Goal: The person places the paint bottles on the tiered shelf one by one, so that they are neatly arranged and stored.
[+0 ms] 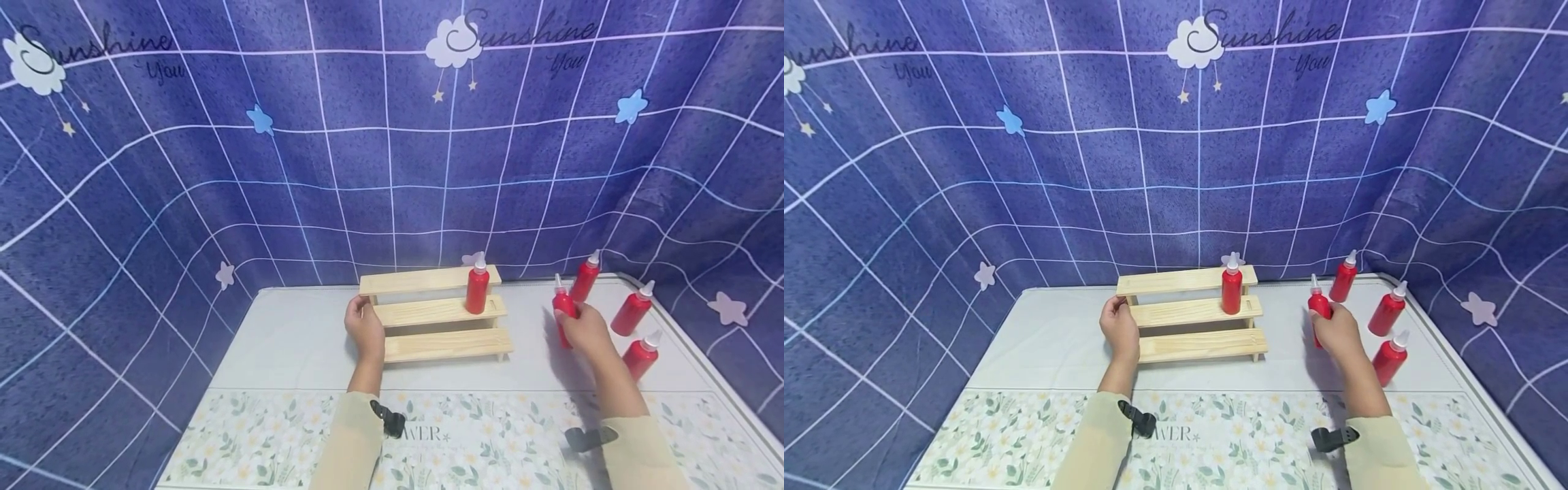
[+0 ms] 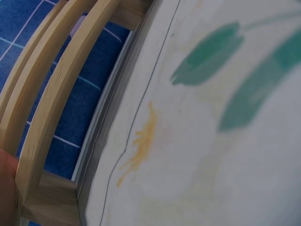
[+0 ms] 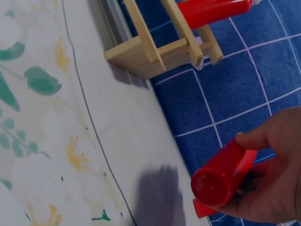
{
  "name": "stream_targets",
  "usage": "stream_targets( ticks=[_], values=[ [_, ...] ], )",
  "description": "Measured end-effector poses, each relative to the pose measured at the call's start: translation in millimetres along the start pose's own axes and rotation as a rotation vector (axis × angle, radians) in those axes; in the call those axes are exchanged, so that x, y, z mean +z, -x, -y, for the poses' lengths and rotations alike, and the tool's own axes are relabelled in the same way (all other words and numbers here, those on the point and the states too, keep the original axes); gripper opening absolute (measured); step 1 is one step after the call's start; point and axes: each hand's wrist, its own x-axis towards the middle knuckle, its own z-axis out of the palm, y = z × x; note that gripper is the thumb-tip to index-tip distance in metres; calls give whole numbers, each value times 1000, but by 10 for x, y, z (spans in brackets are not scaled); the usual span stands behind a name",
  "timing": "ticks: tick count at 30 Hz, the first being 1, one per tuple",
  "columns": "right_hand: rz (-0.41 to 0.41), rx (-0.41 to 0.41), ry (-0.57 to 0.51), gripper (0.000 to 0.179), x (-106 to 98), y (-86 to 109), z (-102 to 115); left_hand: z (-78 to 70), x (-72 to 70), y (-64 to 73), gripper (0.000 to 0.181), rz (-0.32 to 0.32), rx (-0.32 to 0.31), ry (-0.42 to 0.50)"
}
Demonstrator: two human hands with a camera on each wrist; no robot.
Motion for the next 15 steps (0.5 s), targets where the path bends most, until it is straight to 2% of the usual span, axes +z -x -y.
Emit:
stream_targets(
  ticks=[4, 15],
  values=[
    [35, 42, -76, 67, -3, 24, 49, 7, -8, -3, 27, -1, -1, -5],
    [45, 96, -214, 65, 27, 26, 103, 29, -32, 14, 29, 28, 18, -2]
  ],
)
